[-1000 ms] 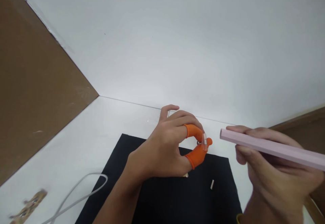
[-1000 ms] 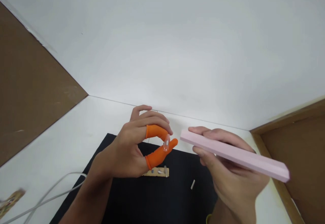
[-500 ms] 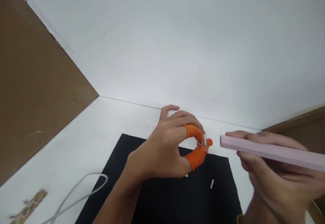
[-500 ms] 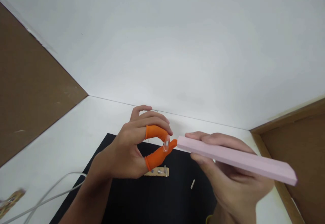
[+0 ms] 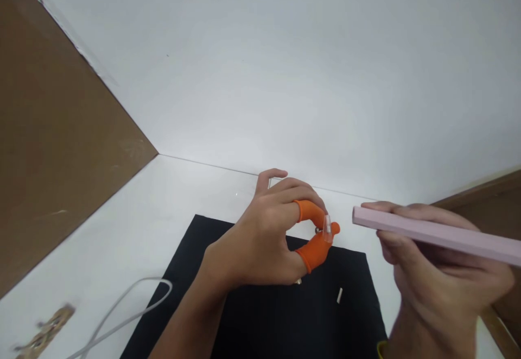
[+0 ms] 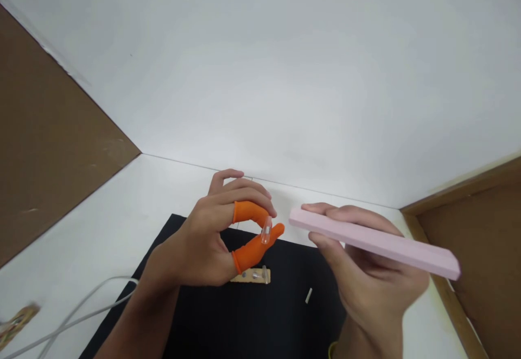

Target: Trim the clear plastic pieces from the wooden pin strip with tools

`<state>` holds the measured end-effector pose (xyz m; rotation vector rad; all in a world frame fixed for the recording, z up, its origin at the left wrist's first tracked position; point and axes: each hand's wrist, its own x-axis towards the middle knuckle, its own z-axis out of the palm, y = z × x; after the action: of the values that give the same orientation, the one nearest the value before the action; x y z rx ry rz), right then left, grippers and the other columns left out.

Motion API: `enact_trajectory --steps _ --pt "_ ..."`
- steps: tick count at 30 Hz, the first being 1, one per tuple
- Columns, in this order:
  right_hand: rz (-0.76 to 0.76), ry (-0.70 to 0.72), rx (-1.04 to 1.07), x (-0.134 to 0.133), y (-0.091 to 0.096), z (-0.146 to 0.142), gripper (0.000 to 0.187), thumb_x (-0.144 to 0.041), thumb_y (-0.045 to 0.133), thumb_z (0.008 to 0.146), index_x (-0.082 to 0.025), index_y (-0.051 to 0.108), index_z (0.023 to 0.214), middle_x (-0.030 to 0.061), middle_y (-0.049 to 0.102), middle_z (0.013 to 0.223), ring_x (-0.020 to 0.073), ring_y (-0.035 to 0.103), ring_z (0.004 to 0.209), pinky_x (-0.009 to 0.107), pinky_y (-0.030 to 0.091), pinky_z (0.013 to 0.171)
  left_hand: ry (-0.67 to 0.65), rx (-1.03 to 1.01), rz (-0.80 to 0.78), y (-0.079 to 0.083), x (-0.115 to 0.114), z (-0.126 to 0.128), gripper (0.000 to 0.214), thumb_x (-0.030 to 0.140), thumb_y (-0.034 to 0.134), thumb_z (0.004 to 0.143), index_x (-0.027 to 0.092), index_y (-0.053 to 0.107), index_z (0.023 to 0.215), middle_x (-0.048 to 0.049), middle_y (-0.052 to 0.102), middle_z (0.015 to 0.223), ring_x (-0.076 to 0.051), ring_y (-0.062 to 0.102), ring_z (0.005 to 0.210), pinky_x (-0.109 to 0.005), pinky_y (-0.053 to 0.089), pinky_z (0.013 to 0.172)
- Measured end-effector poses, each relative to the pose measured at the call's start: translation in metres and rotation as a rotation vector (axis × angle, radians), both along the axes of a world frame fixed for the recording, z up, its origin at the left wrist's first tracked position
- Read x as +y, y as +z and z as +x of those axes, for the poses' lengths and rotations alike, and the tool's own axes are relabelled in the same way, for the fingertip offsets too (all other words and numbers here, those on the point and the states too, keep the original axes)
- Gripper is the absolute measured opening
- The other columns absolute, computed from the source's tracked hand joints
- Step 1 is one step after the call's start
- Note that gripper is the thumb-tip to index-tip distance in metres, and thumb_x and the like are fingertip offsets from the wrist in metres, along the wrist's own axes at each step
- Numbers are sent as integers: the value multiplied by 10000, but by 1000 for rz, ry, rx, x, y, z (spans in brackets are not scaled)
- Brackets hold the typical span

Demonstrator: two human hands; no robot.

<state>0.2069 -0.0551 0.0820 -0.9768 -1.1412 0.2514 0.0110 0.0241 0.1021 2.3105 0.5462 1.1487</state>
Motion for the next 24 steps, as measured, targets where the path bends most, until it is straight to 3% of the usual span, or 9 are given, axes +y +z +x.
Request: enact_trajectory --steps 2,7,13,16,21,23,24 --pt "-27 47 -32 -3 3 1 361 5 853 767 -239 818 1030 -16 830 911 229 838 866 365 734 832 0 -2 2 0 1 0 118 95 697 923 185 635 879 24 771 952 -119 733 919 -405 306 1203" --pt "-197 333 -167 -19 19 -3 407 -28 861 786 -300 803 1084 -17 864 1034 223 848 904 307 735 808 -16 -2 5 -2 3 -1 133 91 726 890 190 637 891 22 776 965 -133 735 947 -406 313 1198" --pt "40 46 9 2 -4 1 292 -42 863 785 -224 814 1007 -4 820 861 233 832 823 388 733 786 -10 -4 5 -4 -3 0 124 101 697 934 190 630 879 25 765 950 -119 734 915 -402 320 1202" --pt "14 96 -14 0 -1 3 280 -74 869 800 -238 811 1019 9 838 896 241 836 818 381 733 750 -7 0 7 -2 -2 1 127 95 707 926 187 633 878 30 767 951 -113 730 916 -397 318 1199" --pt "-232 418 -191 -21 24 -5 354 -102 917 762 -297 813 1040 -4 868 970 230 849 839 269 725 692 8 0 -6 0 2 0 130 104 714 931 182 631 869 31 766 943 -109 725 906 -396 314 1200" --pt "-148 222 -15 -21 22 -7 272 -111 842 856 -290 802 1057 -8 858 950 213 845 844 287 728 746 2 -4 -2 -1 1 1 125 110 708 934 181 630 867 25 765 946 -113 728 910 -400 318 1198" --pt "-130 229 -34 -18 17 -7 305 -73 840 838 -279 805 1059 -7 859 976 210 846 847 287 728 756 -2 -7 2 -2 0 1 123 112 704 937 181 630 867 22 765 947 -115 729 910 -401 322 1194"
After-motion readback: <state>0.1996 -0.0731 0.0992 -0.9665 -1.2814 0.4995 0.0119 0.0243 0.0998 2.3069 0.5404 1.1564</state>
